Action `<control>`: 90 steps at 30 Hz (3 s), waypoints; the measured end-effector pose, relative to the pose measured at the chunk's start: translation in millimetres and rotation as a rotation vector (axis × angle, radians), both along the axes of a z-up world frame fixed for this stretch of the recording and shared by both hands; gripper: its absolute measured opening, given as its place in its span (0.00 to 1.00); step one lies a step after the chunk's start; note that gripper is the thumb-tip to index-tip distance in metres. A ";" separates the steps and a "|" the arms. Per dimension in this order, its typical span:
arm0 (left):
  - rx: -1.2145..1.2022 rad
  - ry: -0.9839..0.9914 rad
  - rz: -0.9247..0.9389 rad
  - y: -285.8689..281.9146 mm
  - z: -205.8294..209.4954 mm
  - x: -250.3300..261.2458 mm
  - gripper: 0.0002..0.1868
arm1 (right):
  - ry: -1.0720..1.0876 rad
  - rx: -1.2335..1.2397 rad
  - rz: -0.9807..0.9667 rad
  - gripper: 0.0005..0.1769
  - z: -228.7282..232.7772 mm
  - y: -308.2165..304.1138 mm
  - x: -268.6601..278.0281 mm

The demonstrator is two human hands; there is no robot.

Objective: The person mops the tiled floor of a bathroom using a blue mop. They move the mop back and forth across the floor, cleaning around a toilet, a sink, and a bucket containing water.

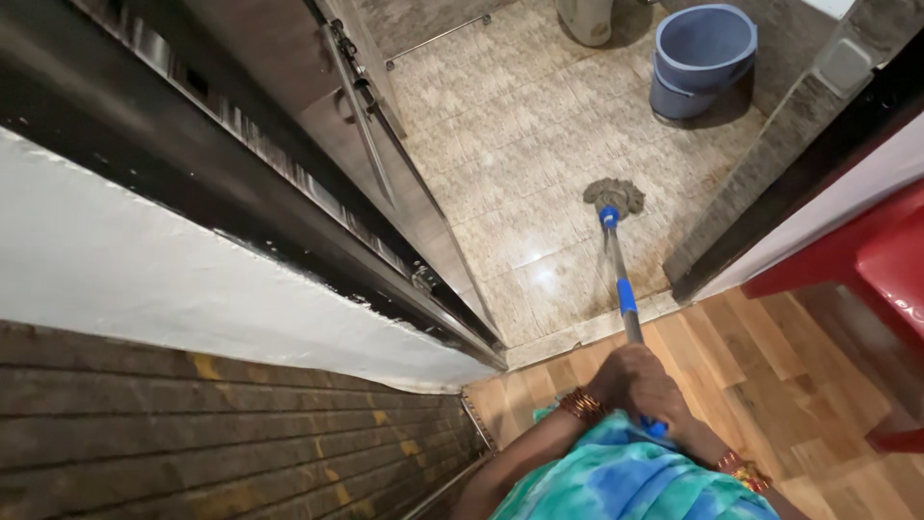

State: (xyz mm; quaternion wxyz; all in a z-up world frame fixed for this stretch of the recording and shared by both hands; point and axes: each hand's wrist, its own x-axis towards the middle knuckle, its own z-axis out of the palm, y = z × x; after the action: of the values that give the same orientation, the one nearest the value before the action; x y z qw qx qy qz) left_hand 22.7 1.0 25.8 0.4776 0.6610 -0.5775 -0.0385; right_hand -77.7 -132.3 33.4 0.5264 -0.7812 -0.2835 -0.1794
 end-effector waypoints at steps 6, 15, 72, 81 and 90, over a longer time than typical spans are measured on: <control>0.020 0.090 0.090 2.9 -10.4 21.4 0.14 | 0.193 -0.145 -0.118 0.10 29.4 11.0 29.6; 0.008 0.044 0.097 4.6 38.5 1.5 0.13 | 0.065 -0.028 -0.077 0.09 112.3 22.9 18.6; -0.012 0.046 -0.079 10.7 164.2 -48.7 0.14 | 0.054 0.140 0.087 0.19 243.8 18.0 -34.6; -0.129 0.220 -0.114 -8.8 81.0 -18.5 0.11 | -0.209 0.179 0.212 0.22 211.4 40.0 -12.8; 0.002 0.120 -0.088 -8.8 5.9 14.3 0.09 | -0.116 -0.084 0.055 0.13 96.0 40.9 -7.9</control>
State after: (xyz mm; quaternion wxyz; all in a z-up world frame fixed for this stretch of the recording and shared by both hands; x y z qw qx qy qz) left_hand 36.9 -7.8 31.7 0.5086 0.6320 -0.5762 -0.0994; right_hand -85.6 -91.3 129.3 0.4805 -0.7829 -0.3422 -0.1978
